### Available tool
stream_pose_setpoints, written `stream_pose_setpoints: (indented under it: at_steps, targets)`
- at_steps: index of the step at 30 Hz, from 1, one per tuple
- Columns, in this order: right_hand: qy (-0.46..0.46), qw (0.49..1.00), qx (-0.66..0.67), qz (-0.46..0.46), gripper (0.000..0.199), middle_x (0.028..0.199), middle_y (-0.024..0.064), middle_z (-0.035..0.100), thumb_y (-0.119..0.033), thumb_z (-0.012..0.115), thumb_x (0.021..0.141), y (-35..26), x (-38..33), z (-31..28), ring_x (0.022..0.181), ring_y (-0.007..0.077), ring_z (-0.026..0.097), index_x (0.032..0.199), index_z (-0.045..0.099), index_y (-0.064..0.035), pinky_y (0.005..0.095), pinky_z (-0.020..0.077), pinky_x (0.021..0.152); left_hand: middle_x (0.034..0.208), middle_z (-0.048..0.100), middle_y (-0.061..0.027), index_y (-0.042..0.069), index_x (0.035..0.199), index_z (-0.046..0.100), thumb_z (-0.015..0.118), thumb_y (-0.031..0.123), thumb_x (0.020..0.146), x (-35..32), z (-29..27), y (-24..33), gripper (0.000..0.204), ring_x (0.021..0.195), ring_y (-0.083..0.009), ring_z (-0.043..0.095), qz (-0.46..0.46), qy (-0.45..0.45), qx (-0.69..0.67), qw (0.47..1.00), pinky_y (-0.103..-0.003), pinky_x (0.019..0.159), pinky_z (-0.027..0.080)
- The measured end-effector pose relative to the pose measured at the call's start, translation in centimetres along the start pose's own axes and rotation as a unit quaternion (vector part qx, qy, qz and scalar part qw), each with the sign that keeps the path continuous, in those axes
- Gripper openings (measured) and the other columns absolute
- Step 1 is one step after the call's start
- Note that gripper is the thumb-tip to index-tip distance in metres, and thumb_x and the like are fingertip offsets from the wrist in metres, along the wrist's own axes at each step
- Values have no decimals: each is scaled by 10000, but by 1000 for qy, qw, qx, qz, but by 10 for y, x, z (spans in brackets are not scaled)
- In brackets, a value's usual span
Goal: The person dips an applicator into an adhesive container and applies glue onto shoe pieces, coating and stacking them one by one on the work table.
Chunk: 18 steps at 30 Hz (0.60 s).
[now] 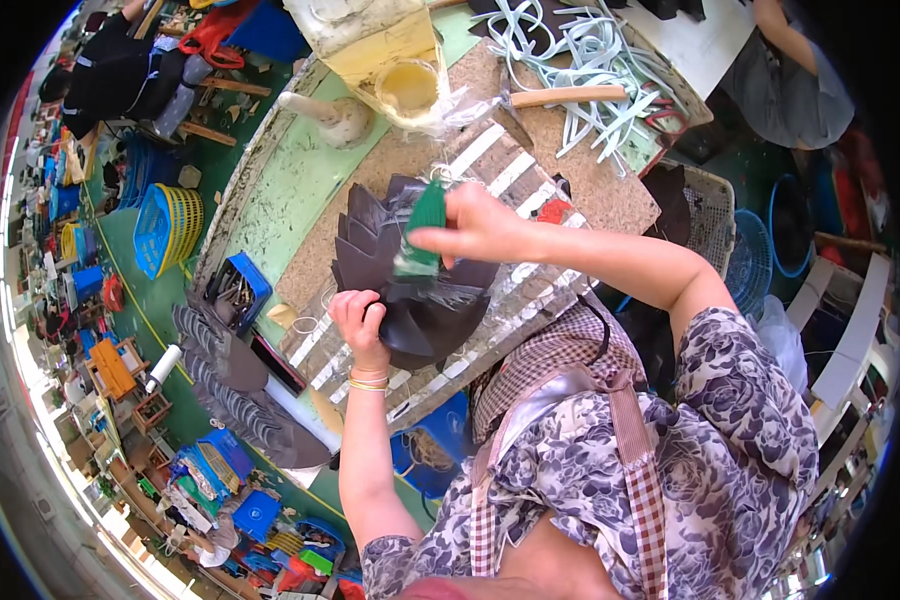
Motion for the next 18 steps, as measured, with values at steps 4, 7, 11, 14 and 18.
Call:
stream_pose_setpoints:
  at_steps: [4,7,11,14,18]
  targets:
    - [84,979,-182,-36,125,610,81,613,-114,603,827,27,-13,-24,491,121,593,786,629,1,256,447,431,831,558,-39,77,678,519,592,100,607,4,3,9,104,841,-231,533,35,-2,11,999,-396,819,399]
    - [189,952,-240,-5,161,584,60,609,-142,608,836,24,-13,-59,495,108,590,772,638,2,257,446,441,851,582,-39,77,688,513,588,106,625,-2,-9,3,102,845,-228,546,26,9,6,1000,-403,828,409]
    - [120,973,-189,-52,165,584,61,612,-165,631,821,-6,-4,-10,488,114,572,753,648,-16,252,433,454,925,629,-64,65,697,474,531,86,707,-14,-40,-12,61,874,-249,577,-41,47,-76,995,-419,845,438]
    - [123,967,-218,43,197,595,31,602,-198,612,843,19,-10,3,510,96,550,765,656,-22,251,424,480,871,645,-68,34,743,534,710,85,710,-101,-65,-111,185,757,-169,582,-476,120,-214,844,-311,773,463]
    - [162,959,-228,37,181,598,13,559,-152,640,824,14,-22,4,489,93,532,719,608,-8,243,386,443,1082,582,-86,-28,1127,507,691,-1,739,-229,-158,-228,430,928,-168,567,-566,352,-386,638,-303,861,443]
Point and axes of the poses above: each hand's wrist, its own x-axis towards the middle knuckle, its own z-axis out of the palm, y = z × x, the point moved 10 cm from there along x, towards the middle knuckle
